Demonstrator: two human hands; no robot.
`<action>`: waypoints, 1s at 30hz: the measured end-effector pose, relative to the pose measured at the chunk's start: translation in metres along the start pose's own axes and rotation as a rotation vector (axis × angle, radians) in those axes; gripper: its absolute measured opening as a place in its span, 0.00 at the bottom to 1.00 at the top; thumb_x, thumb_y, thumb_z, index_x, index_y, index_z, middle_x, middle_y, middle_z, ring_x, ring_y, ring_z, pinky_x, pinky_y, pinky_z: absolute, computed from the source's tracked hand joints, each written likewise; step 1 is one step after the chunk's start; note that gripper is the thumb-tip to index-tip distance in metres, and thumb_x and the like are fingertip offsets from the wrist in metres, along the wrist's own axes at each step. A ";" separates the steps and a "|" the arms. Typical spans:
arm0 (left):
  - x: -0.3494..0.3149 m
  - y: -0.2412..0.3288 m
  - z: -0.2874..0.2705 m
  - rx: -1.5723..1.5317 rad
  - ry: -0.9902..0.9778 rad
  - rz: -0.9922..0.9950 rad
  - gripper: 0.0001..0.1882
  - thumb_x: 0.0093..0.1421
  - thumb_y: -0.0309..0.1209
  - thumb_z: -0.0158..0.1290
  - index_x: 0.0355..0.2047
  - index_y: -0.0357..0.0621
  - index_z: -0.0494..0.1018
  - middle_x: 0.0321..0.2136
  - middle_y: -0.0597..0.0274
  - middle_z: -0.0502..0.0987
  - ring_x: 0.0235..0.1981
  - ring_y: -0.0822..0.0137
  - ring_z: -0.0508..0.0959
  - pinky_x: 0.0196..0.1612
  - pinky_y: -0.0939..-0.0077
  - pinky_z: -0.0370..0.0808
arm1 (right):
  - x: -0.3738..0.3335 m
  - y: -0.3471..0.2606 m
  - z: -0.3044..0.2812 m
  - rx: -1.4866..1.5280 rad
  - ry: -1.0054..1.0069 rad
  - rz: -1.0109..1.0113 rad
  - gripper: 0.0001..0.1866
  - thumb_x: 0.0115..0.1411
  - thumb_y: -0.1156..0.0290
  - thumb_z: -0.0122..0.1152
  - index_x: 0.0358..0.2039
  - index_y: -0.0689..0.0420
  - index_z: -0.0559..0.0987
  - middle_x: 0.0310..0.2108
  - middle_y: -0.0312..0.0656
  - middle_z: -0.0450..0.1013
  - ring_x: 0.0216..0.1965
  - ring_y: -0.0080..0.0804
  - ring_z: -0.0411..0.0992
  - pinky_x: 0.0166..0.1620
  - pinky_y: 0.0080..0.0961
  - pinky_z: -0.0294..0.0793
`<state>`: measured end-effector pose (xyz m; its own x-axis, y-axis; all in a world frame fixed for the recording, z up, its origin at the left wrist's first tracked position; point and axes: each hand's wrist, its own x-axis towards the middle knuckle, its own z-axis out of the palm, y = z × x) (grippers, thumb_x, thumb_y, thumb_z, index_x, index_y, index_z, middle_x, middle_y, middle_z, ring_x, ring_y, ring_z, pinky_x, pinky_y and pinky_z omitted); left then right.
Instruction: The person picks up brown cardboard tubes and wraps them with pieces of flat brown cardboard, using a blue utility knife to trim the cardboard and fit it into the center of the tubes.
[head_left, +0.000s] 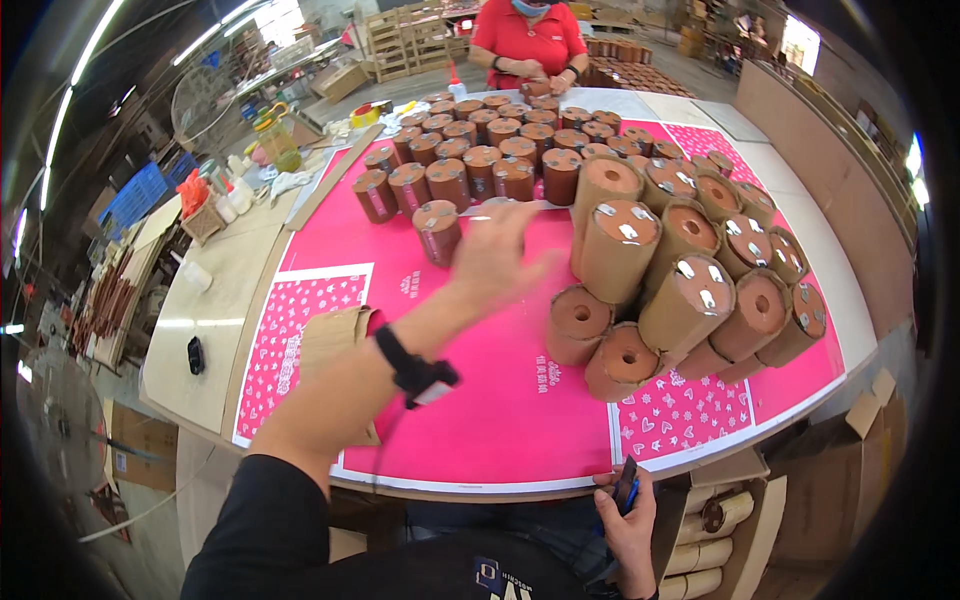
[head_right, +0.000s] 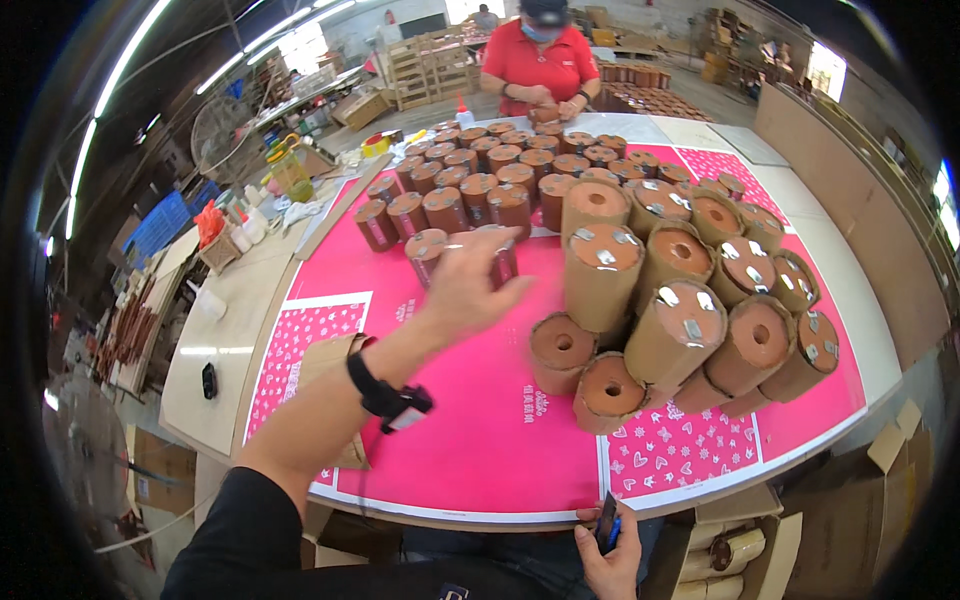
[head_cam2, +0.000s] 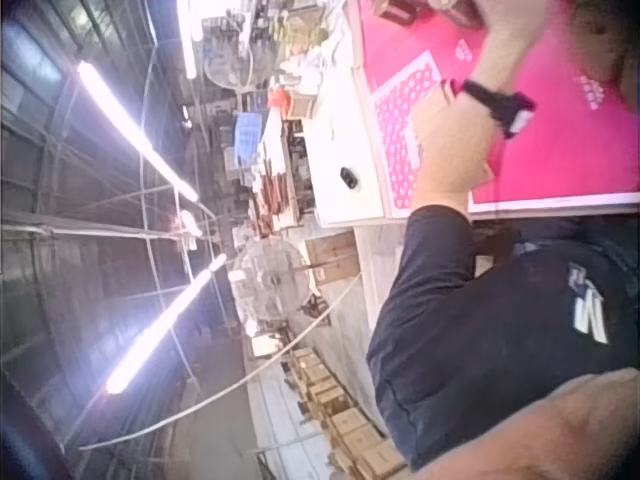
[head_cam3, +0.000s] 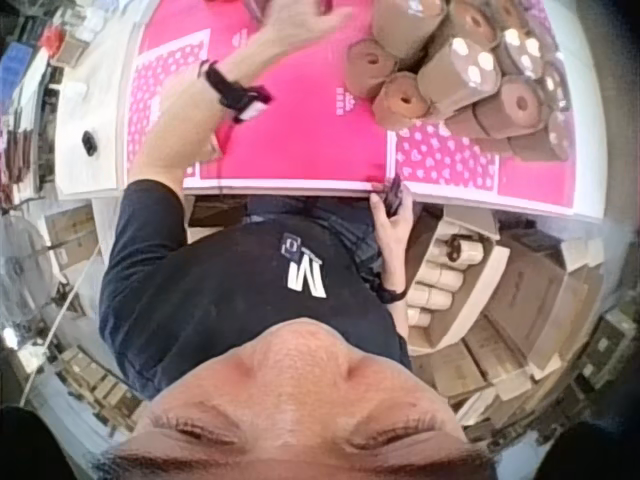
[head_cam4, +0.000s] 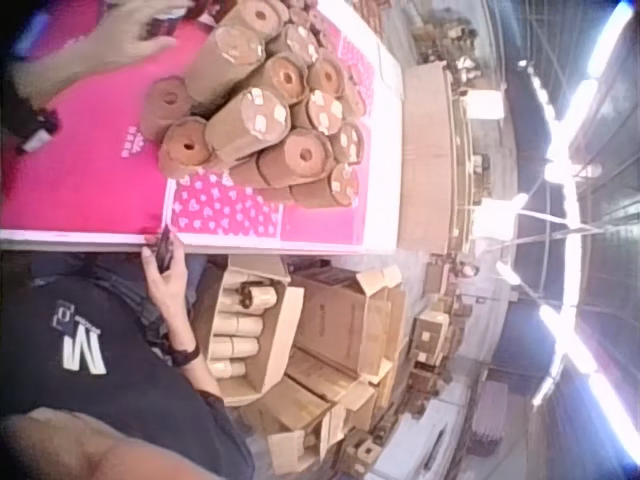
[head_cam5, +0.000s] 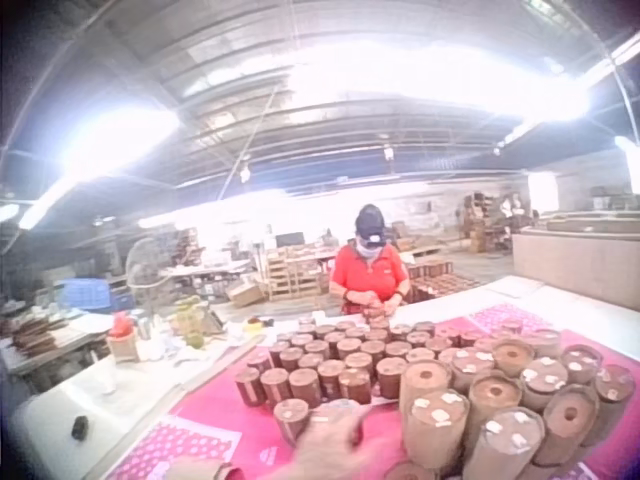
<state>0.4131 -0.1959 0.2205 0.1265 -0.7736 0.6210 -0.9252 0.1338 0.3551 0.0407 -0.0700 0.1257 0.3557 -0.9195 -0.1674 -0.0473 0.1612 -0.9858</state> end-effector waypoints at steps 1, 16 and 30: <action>0.012 0.039 0.000 -0.184 -0.038 -0.111 0.42 0.53 0.50 0.67 0.62 0.38 0.67 0.58 0.42 0.71 0.61 0.47 0.69 0.61 0.55 0.70 | 0.000 0.002 -0.001 -0.012 -0.025 0.002 0.20 0.60 0.78 0.65 0.52 0.62 0.70 0.42 0.44 0.78 0.35 0.19 0.72 0.41 0.19 0.73; 0.035 0.061 0.050 -0.404 0.021 -0.036 0.40 0.45 0.39 0.74 0.58 0.45 0.72 0.57 0.49 0.66 0.56 0.49 0.73 0.58 0.62 0.74 | -0.019 -0.016 0.010 -0.093 -0.103 0.062 0.12 0.59 0.83 0.60 0.44 0.60 0.74 0.40 0.39 0.80 0.31 0.17 0.73 0.37 0.18 0.74; -0.142 0.052 -0.080 -1.139 -0.339 -1.215 0.28 0.57 0.39 0.67 0.51 0.34 0.72 0.42 0.55 0.79 0.45 0.66 0.80 0.48 0.70 0.78 | -0.016 -0.013 0.012 -0.080 -0.220 0.107 0.19 0.69 0.73 0.56 0.58 0.63 0.68 0.41 0.42 0.80 0.28 0.21 0.76 0.34 0.21 0.77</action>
<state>0.3755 -0.0296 0.2070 0.3003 -0.8247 -0.4792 0.3665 -0.3641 0.8562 0.0467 -0.0527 0.1413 0.5392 -0.7968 -0.2726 -0.1665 0.2164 -0.9620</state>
